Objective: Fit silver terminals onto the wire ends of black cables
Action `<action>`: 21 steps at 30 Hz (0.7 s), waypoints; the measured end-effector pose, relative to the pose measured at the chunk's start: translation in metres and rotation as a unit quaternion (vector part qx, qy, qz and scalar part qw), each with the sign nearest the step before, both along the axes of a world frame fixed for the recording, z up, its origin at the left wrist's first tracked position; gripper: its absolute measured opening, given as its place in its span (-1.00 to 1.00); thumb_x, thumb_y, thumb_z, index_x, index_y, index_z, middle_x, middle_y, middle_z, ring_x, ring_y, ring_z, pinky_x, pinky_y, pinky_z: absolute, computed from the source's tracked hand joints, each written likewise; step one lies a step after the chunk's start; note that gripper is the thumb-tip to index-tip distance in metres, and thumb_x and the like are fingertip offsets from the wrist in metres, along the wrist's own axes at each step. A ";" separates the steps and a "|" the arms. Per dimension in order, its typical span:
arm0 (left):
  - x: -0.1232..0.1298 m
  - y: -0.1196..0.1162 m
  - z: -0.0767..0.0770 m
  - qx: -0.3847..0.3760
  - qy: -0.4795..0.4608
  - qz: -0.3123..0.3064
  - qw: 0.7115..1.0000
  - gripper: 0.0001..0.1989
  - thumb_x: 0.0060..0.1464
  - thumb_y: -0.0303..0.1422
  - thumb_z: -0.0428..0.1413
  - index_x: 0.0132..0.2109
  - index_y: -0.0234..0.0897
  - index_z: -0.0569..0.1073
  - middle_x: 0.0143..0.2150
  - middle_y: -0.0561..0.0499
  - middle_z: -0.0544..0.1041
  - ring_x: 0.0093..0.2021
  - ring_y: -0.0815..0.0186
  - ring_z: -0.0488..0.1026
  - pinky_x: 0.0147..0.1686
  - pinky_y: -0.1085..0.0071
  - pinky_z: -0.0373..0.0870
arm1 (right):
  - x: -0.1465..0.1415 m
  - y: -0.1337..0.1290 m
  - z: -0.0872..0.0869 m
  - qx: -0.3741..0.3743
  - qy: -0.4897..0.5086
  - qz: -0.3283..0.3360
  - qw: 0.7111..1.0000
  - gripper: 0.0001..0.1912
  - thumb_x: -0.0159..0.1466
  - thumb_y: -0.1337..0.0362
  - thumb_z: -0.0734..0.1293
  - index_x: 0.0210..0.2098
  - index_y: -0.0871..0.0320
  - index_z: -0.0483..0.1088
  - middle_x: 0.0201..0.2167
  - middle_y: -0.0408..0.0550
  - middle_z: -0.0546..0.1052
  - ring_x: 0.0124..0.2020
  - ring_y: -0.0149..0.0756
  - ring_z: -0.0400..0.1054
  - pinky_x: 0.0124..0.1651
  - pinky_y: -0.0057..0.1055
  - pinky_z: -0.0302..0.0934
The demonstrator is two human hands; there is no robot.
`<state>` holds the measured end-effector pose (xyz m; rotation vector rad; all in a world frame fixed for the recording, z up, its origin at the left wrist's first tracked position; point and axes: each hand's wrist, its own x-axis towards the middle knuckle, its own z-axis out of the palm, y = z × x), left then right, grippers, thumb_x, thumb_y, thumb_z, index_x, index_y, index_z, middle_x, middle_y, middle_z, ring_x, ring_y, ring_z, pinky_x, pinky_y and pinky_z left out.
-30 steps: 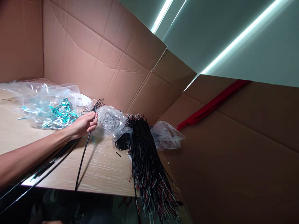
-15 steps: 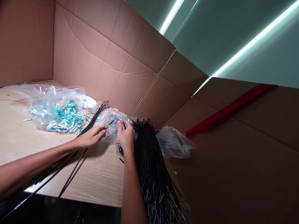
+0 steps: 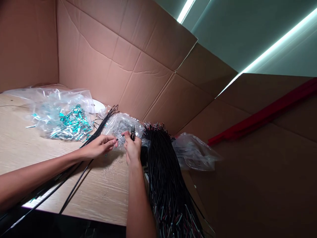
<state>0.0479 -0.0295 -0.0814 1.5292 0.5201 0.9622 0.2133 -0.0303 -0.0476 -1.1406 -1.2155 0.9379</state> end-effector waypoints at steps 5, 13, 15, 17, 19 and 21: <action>-0.001 -0.002 0.004 -0.125 -0.066 -0.081 0.987 -0.62 0.26 -0.01 0.11 -0.22 -0.28 0.41 -0.58 0.21 0.11 -0.67 0.50 -0.09 -0.65 0.52 -0.20 | -0.004 0.003 -0.002 -0.027 0.112 -0.008 0.993 -0.54 0.01 -0.10 0.56 -0.43 0.16 0.44 -0.65 -0.36 0.06 -0.64 -0.54 -0.27 -0.61 -0.43 -0.28; -0.003 -0.013 0.009 -0.046 -0.017 -0.062 0.997 -0.56 0.28 0.02 0.09 -0.29 -0.31 0.43 -0.57 0.14 0.20 -0.62 0.47 0.06 -0.62 0.53 -0.06 | 0.051 0.006 0.039 0.102 0.167 -0.162 0.967 -0.63 0.16 0.01 0.51 -0.40 0.12 0.34 -0.67 -0.43 -0.05 -0.67 -0.55 -0.29 -0.63 -0.50 -0.27; -0.001 -0.013 0.006 -0.081 -0.037 -0.032 0.995 -0.62 0.30 -0.04 0.08 -0.18 -0.31 0.46 -0.55 0.14 0.22 -0.60 0.45 0.09 -0.61 0.55 -0.02 | 0.067 -0.006 0.048 0.113 0.139 -0.171 0.969 -0.63 0.15 0.01 0.52 -0.39 0.17 0.42 -0.66 -0.41 -0.01 -0.66 -0.58 -0.27 -0.63 -0.50 -0.31; 0.002 -0.011 0.001 -0.125 -0.054 -0.023 0.990 -0.69 0.31 -0.13 0.08 -0.06 -0.31 0.46 -0.51 0.12 0.29 -0.57 0.43 0.19 -0.60 0.56 0.05 | 0.077 -0.021 0.054 0.057 0.077 -0.107 0.990 -0.65 0.13 0.03 0.51 -0.38 0.24 0.51 -0.67 -0.39 0.00 -0.66 -0.59 -0.26 -0.62 -0.49 -0.35; 0.004 -0.008 -0.004 -0.155 -0.066 -0.028 0.985 -0.72 0.32 -0.21 0.08 0.02 -0.32 0.44 -0.47 0.09 0.36 -0.55 0.43 0.28 -0.59 0.57 0.10 | 0.084 -0.034 0.055 -0.040 -0.024 -0.019 0.999 -0.67 0.13 0.08 0.49 -0.36 0.28 0.58 -0.69 -0.38 0.02 -0.67 -0.58 -0.23 -0.60 -0.48 -0.34; 0.005 -0.005 -0.007 -0.174 -0.077 -0.038 0.981 -0.74 0.33 -0.23 0.08 0.03 -0.31 0.41 -0.45 0.06 0.42 -0.56 0.43 0.34 -0.61 0.58 0.11 | 0.092 -0.040 0.053 -0.123 -0.147 0.021 0.981 -0.70 0.12 0.11 0.48 -0.38 0.28 0.61 -0.71 -0.31 0.15 -0.67 -0.55 -0.10 -0.60 -0.49 -0.24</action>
